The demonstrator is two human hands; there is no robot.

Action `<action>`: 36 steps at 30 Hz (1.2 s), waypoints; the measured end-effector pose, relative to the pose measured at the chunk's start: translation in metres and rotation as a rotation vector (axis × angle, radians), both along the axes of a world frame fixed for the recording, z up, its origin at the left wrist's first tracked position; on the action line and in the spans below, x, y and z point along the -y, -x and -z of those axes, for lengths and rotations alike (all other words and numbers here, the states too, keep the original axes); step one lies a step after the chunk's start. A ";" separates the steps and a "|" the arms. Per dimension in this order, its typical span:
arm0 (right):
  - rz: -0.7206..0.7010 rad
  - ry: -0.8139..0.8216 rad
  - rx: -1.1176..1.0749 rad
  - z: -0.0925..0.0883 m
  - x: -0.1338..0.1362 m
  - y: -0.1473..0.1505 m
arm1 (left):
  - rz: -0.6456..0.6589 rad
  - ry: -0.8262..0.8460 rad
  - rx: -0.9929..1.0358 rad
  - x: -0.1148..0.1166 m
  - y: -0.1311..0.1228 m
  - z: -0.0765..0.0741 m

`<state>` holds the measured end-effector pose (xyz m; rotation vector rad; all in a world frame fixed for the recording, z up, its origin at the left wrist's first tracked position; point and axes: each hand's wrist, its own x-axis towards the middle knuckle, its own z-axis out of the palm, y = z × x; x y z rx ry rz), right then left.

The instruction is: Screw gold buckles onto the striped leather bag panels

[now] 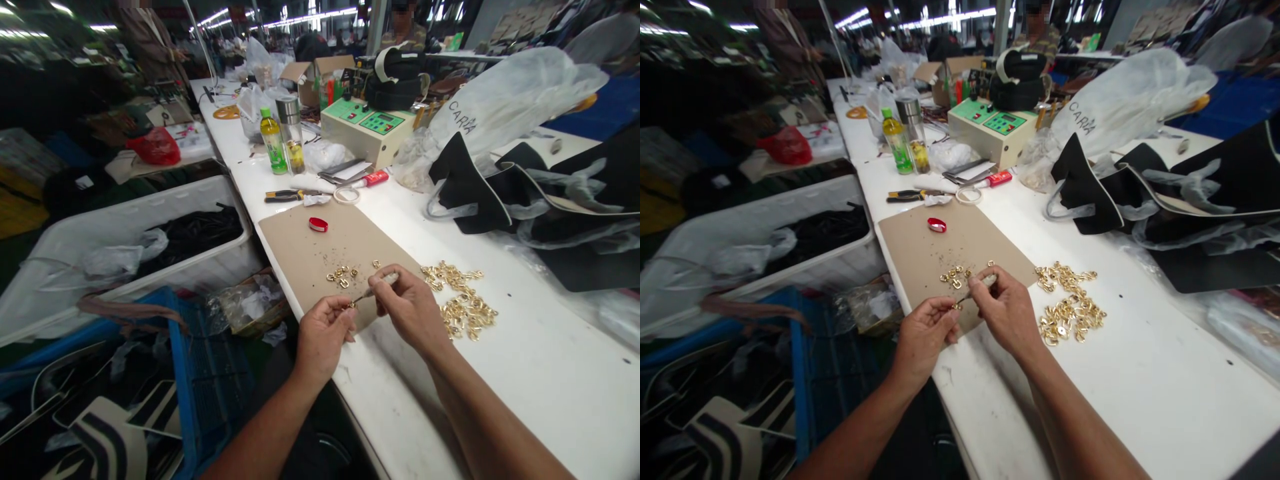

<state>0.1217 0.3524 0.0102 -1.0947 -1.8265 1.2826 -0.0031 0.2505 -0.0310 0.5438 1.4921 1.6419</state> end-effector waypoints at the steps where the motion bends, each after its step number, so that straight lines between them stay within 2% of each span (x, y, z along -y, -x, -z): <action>1: 0.001 -0.007 0.007 0.000 0.000 0.000 | -0.001 0.004 0.002 0.000 0.000 0.000; 5: -0.016 -0.056 0.038 -0.002 0.001 0.000 | -0.016 0.010 0.011 0.000 0.000 0.003; 10: -0.123 -0.151 0.059 -0.005 0.001 -0.002 | -0.035 0.001 0.007 0.001 -0.001 0.006; 16: 0.023 -0.087 0.046 0.004 0.001 0.003 | -0.093 0.013 -0.039 0.002 -0.005 0.004; 18: -0.047 -0.077 0.027 0.004 0.000 0.002 | -0.107 0.019 -0.070 0.002 -0.005 0.002; 21: -0.231 -0.101 0.002 -0.003 -0.003 -0.003 | -0.093 0.049 -0.135 0.001 -0.003 -0.001; 23: -0.258 -0.065 -0.036 -0.011 -0.007 -0.009 | -0.084 0.068 -0.198 -0.002 0.001 -0.004; 26: -0.087 -0.049 -0.093 -0.025 -0.016 -0.022 | -0.060 0.091 -0.323 -0.010 0.009 -0.009; 29: 0.090 -0.110 -0.149 -0.037 -0.028 -0.039 | -0.021 0.134 -0.556 -0.020 0.016 -0.013; 33: 0.179 -0.082 -0.329 -0.048 -0.042 -0.061 | 0.043 0.089 -0.953 -0.031 0.017 -0.016; 36: 0.205 -0.064 -0.434 -0.053 -0.046 -0.069 | 0.151 0.021 -1.096 -0.036 -0.002 -0.014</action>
